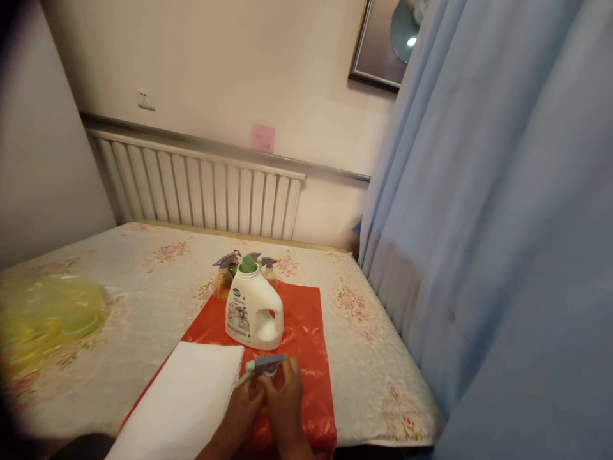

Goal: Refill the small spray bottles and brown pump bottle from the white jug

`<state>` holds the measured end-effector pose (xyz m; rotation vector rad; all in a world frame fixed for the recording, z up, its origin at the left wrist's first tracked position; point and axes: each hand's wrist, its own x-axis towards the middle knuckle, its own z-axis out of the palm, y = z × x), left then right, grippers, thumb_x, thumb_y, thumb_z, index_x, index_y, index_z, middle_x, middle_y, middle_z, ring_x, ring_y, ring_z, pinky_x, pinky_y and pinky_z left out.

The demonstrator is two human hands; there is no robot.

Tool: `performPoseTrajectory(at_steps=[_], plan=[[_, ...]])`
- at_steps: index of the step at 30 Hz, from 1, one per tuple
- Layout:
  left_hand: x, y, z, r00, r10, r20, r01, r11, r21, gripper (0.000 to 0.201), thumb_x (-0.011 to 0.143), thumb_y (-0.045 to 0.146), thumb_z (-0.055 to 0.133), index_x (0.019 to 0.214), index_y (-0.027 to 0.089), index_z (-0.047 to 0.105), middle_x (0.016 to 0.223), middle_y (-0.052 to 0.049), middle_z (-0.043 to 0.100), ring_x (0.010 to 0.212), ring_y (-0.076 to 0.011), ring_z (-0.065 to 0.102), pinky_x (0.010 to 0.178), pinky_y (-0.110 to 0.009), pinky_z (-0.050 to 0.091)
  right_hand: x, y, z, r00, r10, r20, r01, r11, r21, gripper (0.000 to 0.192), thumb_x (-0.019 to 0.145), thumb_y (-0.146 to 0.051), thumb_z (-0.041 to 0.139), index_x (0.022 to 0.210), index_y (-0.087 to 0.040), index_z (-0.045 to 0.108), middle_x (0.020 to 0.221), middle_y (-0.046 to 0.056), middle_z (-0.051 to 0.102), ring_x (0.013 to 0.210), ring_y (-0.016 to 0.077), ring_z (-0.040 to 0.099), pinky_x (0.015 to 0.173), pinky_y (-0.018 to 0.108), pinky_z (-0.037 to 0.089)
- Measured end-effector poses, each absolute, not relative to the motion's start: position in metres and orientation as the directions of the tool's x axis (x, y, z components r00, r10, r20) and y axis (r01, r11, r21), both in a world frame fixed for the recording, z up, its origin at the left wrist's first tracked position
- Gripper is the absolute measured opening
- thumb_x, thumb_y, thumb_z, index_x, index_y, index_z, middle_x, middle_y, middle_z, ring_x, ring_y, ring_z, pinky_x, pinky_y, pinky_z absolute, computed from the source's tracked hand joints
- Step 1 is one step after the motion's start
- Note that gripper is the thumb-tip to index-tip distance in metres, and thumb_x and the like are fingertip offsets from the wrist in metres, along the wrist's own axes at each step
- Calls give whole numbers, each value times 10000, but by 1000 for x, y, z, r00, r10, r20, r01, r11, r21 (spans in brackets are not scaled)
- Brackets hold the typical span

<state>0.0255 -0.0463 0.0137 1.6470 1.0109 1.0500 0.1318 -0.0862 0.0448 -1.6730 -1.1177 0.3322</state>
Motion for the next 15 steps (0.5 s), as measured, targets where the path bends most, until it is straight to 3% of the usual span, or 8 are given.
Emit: performPoseTrajectory(at_steps=[2,4,7,11,15], plan=[[19,-49,11,345,921,182,192,-259,947,456,838,482,567,1182,200,668,1172,-114,742,1073,-299,699,960,-449,558,133,-89,35,500,811,302,548,-27,-836,324,628,-177,712,946,-207,659,1068,80,660,1001,276,616,879,357,504],[8,-51,1,383,905,186,229,-288,930,511,835,512,571,1244,210,625,1257,-114,701,1162,-304,654,1008,-455,530,134,-92,21,498,823,274,560,-64,-826,582,572,-151,742,1142,-186,630,1266,129,615,1193,339,560,1005,416,462],[-14,-54,-18,389,887,248,301,-376,876,565,815,508,607,1317,254,559,1347,-92,644,1240,-294,601,1059,-446,495,131,-94,-6,493,836,242,574,-103,-812,770,557,-133,740,1298,-186,535,1360,151,569,1278,362,512,1068,462,427],[-42,-45,-33,292,906,306,518,-419,746,355,875,455,520,1144,267,654,1146,-76,737,1064,-271,690,947,-426,570,124,-88,-32,537,799,271,596,-132,-792,820,580,-205,765,1344,-208,470,1343,157,590,1248,378,550,1044,486,463],[-57,-17,-33,330,828,454,606,-554,571,299,905,403,477,1096,259,657,1069,-64,746,1011,-245,690,930,-403,573,121,-81,-26,549,750,370,643,-96,-760,663,618,-305,763,1234,-209,537,1214,163,669,1139,389,626,970,494,514]])
